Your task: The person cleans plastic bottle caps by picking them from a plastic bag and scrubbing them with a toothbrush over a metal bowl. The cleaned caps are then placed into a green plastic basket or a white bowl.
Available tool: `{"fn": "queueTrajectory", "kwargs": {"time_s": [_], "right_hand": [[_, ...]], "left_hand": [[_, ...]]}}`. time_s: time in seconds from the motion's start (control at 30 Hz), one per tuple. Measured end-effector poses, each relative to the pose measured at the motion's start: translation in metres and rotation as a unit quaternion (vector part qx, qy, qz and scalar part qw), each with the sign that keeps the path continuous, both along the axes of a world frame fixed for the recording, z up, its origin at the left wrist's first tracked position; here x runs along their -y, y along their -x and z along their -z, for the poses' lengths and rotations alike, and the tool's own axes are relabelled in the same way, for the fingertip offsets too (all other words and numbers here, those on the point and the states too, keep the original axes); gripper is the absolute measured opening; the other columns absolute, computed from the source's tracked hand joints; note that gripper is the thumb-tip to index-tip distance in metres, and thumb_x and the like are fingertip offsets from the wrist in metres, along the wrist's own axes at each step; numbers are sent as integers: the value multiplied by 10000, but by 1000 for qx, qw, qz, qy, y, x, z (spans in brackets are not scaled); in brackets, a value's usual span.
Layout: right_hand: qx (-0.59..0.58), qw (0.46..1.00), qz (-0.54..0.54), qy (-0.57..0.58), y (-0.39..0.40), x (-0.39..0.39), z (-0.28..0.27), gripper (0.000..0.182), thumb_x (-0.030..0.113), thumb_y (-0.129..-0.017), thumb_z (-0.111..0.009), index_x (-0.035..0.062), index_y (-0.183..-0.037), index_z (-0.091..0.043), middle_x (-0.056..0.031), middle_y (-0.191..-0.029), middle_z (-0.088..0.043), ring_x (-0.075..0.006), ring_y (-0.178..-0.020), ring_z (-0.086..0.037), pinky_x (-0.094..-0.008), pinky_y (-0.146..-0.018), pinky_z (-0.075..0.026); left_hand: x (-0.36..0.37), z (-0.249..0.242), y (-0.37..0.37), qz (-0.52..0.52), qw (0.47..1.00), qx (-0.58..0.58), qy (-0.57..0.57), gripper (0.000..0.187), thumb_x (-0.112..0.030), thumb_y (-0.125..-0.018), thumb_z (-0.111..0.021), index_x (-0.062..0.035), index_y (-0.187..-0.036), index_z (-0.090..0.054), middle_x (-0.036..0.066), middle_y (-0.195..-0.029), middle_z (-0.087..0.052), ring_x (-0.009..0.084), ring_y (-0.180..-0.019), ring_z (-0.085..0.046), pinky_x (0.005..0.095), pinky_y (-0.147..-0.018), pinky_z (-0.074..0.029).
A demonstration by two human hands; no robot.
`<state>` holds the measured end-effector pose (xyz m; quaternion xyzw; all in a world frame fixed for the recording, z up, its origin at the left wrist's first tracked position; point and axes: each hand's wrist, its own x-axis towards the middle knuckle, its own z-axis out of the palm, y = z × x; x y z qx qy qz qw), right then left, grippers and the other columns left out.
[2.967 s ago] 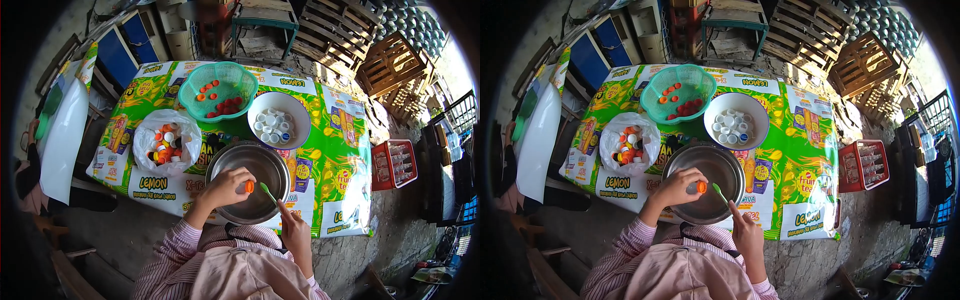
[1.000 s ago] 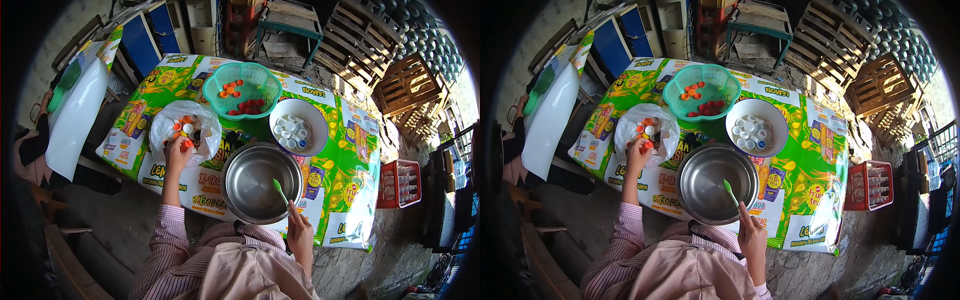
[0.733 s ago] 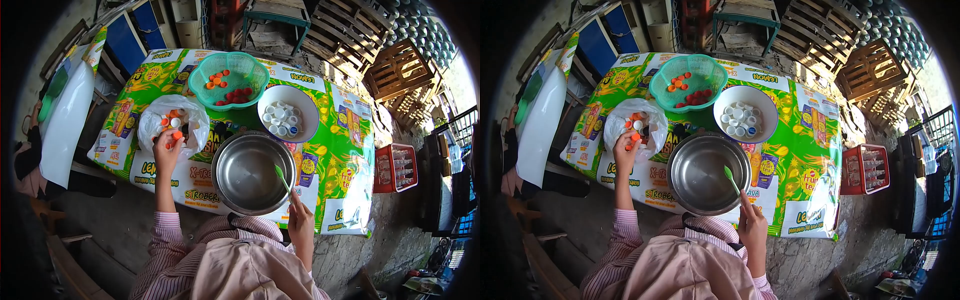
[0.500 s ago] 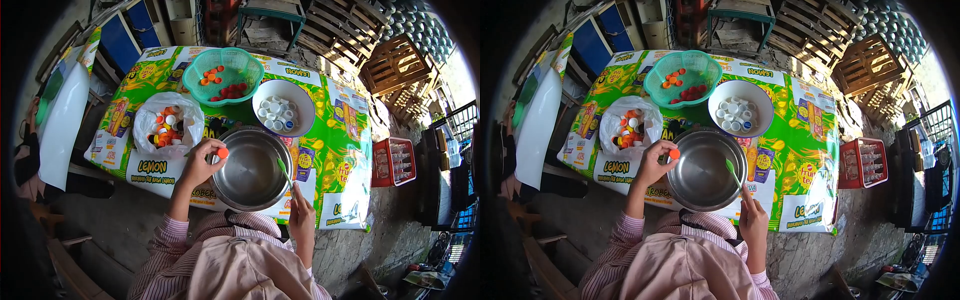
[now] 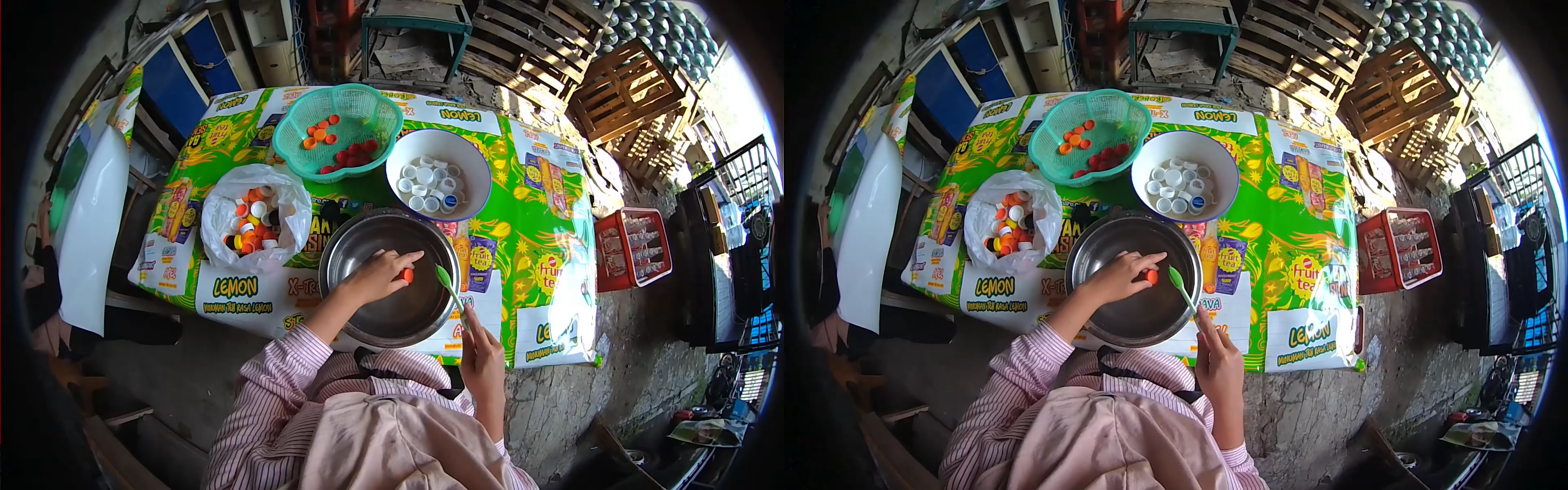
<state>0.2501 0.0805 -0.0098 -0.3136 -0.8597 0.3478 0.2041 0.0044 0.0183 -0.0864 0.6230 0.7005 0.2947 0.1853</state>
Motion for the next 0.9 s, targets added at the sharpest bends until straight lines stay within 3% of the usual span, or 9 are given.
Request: {"fn": "queueTrajectory", "kwargs": {"time_s": [0.03, 0.13, 0.3, 0.4, 0.5, 0.67, 0.9], "right_hand": [[-5, 1000, 4, -3, 0, 0, -1, 485, 9, -844, -540, 163, -1302, -490, -181, -812, -616, -344, -652, -608, -412, -562, -454], [-27, 1000, -2, -13, 2, -1, 0, 488, 8, -843, -540, 160, -1304, -483, -171, -860, -636, -340, -692, -622, -404, -592, -475], [-8, 1000, -8, 1, 1, -1, -3, 485, 10, -844, -541, 155, -1304, -482, -171, -875, -638, -335, -714, -628, -400, -602, -478], [-5, 1000, -2, 8, 1, -2, 0, 479, 15, -846, -543, 157, -1301, -486, -170, -867, -636, -337, -714, -628, -398, -602, -478], [-15, 1000, 5, 10, 1, -1, 1, 475, 19, -849, -543, 164, -1298, -490, -169, -851, -632, -339, -706, -624, -400, -596, -474], [7, 1000, 3, 25, 0, 0, -2, 473, 19, -851, -541, 170, -1297, -491, -170, -857, -631, -342, -707, -621, -399, -593, -471], [-15, 1000, 4, 17, -1, -1, 1, 465, 11, -858, -524, 150, -1300, -487, -194, -872, -630, -339, -676, -614, -379, -586, -469]], "left_hand": [[-2, -1, 0, 4, 1000, -5, -3, 620, -77, -713, -682, -76, -1281, -432, 81, -997, -631, 254, -956, -576, 381, -903, -417], [-8, -11, -2, -12, 996, 85, -31, 449, -48, -659, -685, -32, -1058, -480, 109, -830, -557, 272, -804, -596, 345, -737, -495], [-14, -4, -4, -3, 981, 192, -40, 473, 8, -644, -697, -26, -1063, -481, 92, -851, -573, 215, -832, -615, 310, -756, -497], [-12, 2, -1, 14, 990, 121, -67, 534, -18, -637, -731, -47, -1102, -469, 84, -851, -590, 225, -844, -619, 317, -746, -501], [-12, 3, -2, -24, 997, 68, -12, 643, -53, -618, -766, -92, -1176, -449, 44, -839, -608, 228, -845, -614, 369, -785, -470], [-20, 1, -2, -43, 996, -64, 34, 769, -107, -590, -787, -151, -1265, -420, -14, -853, -626, 217, -863, -609, 417, -852, -361], [-20, 7, -1, -57, 997, -58, 17, 655, -97, -587, -778, -121, -1127, -408, 20, -861, -637, 224, -886, -611, 394, -814, -363]]}}
